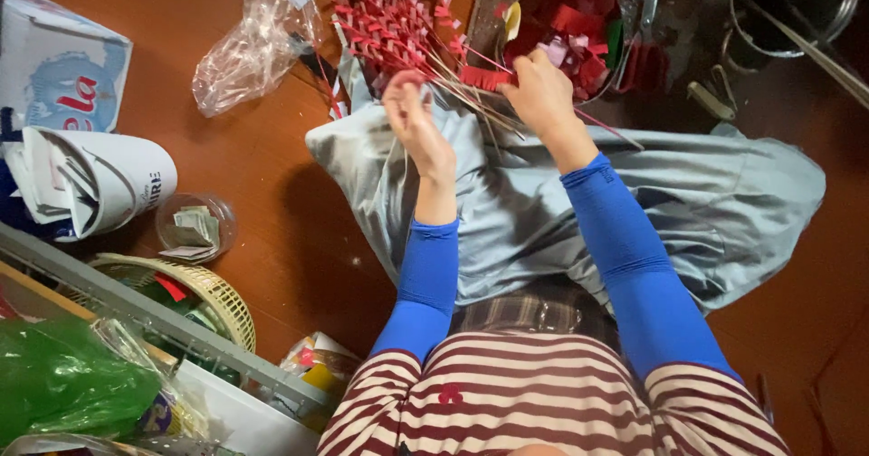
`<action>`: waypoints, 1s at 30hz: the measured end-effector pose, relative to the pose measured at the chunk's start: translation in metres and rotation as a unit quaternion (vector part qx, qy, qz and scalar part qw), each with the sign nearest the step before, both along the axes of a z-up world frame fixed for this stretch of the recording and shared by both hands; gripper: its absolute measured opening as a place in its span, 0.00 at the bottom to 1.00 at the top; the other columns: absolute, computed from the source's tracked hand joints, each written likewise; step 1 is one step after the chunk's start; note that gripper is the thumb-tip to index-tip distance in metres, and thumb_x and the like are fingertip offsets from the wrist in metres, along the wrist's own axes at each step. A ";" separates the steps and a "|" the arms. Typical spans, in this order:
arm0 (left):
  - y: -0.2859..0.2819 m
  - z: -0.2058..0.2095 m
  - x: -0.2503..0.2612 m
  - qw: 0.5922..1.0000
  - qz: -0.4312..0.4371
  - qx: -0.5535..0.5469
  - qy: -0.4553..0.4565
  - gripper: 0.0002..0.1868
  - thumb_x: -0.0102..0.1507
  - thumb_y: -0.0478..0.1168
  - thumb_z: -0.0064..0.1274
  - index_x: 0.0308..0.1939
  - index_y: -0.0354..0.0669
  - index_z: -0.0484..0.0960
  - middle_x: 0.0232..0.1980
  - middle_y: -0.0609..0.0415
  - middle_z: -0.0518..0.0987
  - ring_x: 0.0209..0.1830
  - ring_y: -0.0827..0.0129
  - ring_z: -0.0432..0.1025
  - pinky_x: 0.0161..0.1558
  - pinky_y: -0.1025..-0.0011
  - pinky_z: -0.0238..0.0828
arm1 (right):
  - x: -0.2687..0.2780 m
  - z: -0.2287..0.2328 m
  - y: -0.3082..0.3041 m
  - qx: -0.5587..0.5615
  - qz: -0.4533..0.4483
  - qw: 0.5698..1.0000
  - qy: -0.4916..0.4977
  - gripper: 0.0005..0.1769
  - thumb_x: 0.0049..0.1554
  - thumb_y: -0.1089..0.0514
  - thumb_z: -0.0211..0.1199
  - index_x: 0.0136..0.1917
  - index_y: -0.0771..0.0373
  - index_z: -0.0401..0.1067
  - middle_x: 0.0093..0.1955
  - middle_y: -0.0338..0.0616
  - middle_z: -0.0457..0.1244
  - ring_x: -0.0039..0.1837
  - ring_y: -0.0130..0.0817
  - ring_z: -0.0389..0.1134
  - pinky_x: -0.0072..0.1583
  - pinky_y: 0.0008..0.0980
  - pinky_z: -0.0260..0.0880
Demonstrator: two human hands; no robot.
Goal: The recorder is seen assembling decorative red flowers by attaching paper strips to wooden sticks.
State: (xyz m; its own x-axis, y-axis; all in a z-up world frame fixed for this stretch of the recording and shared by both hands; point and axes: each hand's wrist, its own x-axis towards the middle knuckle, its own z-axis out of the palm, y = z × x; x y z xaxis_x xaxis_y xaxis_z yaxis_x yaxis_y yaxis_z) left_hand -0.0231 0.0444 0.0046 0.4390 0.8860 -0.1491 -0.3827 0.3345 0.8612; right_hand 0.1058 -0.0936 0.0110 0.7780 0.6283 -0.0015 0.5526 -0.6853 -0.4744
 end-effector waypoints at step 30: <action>-0.019 0.017 0.009 0.947 -0.248 -0.196 -0.054 0.18 0.67 0.30 0.59 0.61 0.37 0.77 0.45 0.53 0.80 0.41 0.66 0.79 0.43 0.69 0.82 | -0.065 0.120 -0.043 0.141 -0.056 0.946 0.286 0.08 0.58 0.60 0.71 0.48 0.66 0.76 0.35 0.44 0.68 0.36 0.23 0.62 0.40 0.28 0.64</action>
State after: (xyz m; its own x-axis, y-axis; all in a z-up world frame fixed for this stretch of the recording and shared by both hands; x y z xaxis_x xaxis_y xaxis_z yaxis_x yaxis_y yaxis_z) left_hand -0.0137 0.0257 0.0216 0.8183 0.4522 -0.3550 -0.1727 0.7824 0.5984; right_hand 0.0412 -0.1362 0.1313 0.7620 0.5807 -0.2867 0.0815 -0.5252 -0.8470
